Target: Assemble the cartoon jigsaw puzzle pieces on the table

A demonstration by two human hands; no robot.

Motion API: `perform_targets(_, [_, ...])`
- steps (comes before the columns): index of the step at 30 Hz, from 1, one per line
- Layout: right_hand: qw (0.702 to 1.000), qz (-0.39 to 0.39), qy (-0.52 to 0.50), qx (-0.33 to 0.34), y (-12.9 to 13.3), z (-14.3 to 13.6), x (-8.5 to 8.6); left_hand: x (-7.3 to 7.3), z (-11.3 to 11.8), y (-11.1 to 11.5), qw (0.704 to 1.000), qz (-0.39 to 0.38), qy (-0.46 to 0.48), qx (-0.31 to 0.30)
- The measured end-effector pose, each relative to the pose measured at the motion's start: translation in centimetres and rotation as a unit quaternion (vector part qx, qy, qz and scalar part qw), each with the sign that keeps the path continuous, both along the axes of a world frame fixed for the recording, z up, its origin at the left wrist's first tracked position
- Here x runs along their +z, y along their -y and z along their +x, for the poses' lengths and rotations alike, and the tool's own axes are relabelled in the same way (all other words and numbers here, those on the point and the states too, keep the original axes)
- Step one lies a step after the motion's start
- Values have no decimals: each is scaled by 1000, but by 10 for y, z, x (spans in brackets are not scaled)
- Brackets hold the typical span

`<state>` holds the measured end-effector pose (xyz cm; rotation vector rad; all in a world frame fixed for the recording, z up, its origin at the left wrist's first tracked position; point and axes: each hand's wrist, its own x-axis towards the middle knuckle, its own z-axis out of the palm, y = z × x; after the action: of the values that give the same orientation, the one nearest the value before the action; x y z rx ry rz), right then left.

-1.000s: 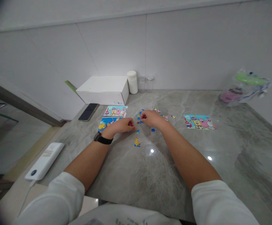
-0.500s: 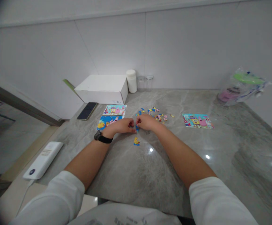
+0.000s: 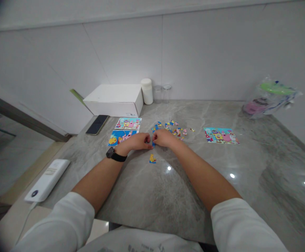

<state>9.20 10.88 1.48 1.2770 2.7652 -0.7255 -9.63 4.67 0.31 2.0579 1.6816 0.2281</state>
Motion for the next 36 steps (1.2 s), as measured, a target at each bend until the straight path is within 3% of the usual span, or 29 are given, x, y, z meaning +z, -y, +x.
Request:
perform_targets(6, [1000,23,8,1,4,-2,0,-2,-1,-1,1000,0,-8,-5])
perform_targets(14, [999,26,28,-4,6,-2,1,7,2,0,998,-36,-42,-10])
perform_targets(21, [998,61,35,-8,11,-3,-2,4,1,-1,999,-30,-39,-8])
perform_targets(36, [996,83,-17,-25,11,-3,-7,4,-2,-4,999,-44,-12,-15])
